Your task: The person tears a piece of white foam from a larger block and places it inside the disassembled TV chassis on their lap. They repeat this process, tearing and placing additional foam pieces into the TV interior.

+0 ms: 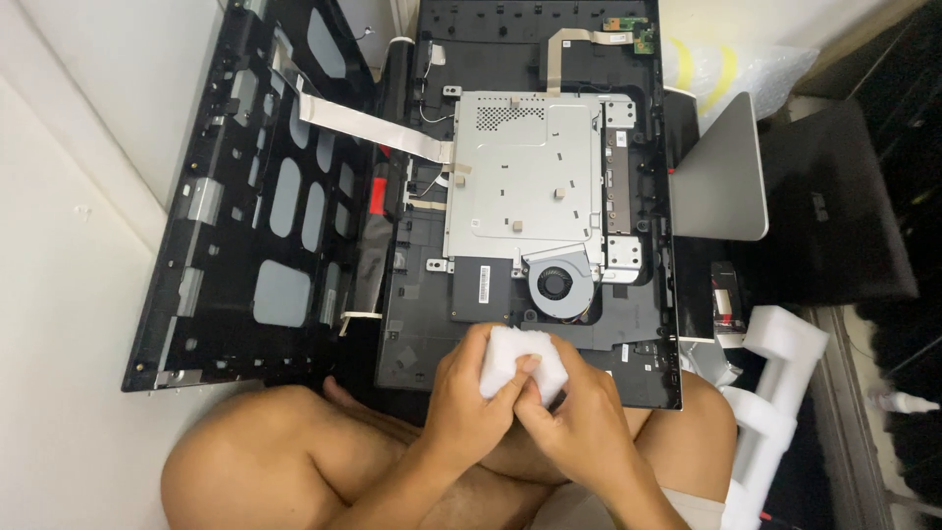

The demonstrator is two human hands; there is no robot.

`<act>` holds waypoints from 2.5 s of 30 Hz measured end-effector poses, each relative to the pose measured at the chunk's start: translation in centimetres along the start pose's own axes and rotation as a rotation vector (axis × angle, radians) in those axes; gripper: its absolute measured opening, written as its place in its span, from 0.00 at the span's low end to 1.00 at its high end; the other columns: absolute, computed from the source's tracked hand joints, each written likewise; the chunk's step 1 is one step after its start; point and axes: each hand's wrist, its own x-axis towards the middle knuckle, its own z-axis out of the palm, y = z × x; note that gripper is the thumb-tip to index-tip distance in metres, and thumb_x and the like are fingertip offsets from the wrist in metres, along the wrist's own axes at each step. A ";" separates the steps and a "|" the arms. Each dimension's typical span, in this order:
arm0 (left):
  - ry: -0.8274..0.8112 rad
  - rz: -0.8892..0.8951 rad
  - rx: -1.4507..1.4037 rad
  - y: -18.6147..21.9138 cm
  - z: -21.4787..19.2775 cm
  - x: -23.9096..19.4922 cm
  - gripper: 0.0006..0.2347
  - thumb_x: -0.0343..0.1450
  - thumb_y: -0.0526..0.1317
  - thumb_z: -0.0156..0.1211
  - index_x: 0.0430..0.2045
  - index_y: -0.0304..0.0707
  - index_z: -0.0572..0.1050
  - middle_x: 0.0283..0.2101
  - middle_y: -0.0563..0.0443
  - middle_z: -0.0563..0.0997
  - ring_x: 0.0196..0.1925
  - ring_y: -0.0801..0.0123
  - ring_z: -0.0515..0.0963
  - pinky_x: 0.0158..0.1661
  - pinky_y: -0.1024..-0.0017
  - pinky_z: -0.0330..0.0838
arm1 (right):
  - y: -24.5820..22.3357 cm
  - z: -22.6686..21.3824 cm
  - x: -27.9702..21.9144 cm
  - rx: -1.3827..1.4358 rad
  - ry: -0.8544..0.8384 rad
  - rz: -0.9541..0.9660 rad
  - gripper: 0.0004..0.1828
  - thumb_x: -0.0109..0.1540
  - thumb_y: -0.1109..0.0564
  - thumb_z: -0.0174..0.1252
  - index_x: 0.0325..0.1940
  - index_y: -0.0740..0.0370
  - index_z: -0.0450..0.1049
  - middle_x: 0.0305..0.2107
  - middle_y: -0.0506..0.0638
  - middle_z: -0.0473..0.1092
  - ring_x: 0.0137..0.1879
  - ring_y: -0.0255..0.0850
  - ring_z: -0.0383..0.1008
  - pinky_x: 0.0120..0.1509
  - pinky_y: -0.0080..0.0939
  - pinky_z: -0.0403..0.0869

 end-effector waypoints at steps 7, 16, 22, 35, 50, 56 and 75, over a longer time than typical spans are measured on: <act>0.032 0.044 -0.163 1.4 -0.4 -0.4 0.11 0.69 0.48 0.65 0.30 0.41 0.75 0.23 0.58 0.76 0.24 0.74 0.69 0.27 0.73 0.66 | 2.0 0.2 -0.5 0.109 0.072 -0.113 0.18 0.55 0.54 0.56 0.50 0.53 0.77 0.15 0.40 0.66 0.18 0.35 0.58 0.25 0.36 0.66; 0.056 -0.160 -0.286 0.9 2.6 -1.4 0.06 0.68 0.44 0.65 0.33 0.45 0.78 0.29 0.56 0.84 0.30 0.73 0.78 0.32 0.70 0.73 | 2.3 -1.2 -0.9 0.010 0.050 -0.070 0.32 0.56 0.46 0.55 0.65 0.48 0.71 0.41 0.44 0.78 0.36 0.41 0.73 0.43 0.39 0.72; 0.008 -0.116 -0.222 2.0 3.4 -2.6 0.08 0.71 0.46 0.60 0.31 0.43 0.74 0.29 0.52 0.83 0.30 0.62 0.81 0.34 0.65 0.72 | 3.3 -0.8 -2.9 -0.024 0.142 0.182 0.28 0.59 0.40 0.54 0.64 0.42 0.72 0.31 0.45 0.78 0.26 0.39 0.73 0.36 0.37 0.72; -0.007 -0.367 -0.615 1.9 4.1 -4.2 0.07 0.71 0.43 0.65 0.30 0.40 0.80 0.25 0.57 0.80 0.27 0.78 0.75 0.27 0.74 0.71 | 4.8 0.0 -3.9 0.222 0.203 -0.127 0.18 0.66 0.50 0.50 0.54 0.57 0.78 0.37 0.47 0.82 0.33 0.30 0.78 0.38 0.28 0.76; -0.080 -0.346 -0.909 2.0 3.6 -3.8 0.10 0.71 0.41 0.64 0.25 0.30 0.77 0.15 0.47 0.74 0.13 0.69 0.73 0.15 0.71 0.67 | 5.3 1.0 -3.4 0.685 0.142 -0.143 0.18 0.67 0.50 0.50 0.52 0.64 0.79 0.12 0.53 0.73 0.12 0.36 0.73 0.15 0.31 0.72; -0.049 0.160 -0.208 4.1 1.8 -3.2 0.08 0.70 0.43 0.62 0.34 0.39 0.74 0.31 0.49 0.81 0.30 0.60 0.80 0.35 0.67 0.72 | 4.2 -3.1 -3.8 0.007 0.248 -0.255 0.26 0.62 0.46 0.54 0.62 0.57 0.75 0.31 0.44 0.80 0.23 0.27 0.70 0.29 0.27 0.70; 0.220 0.508 -0.045 0.3 1.3 -2.5 0.06 0.68 0.35 0.54 0.31 0.33 0.76 0.31 0.43 0.80 0.28 0.53 0.78 0.31 0.62 0.72 | 1.3 2.4 -1.6 0.389 0.408 -0.191 0.11 0.61 0.56 0.53 0.40 0.59 0.81 0.34 0.48 0.81 0.39 0.37 0.80 0.44 0.37 0.75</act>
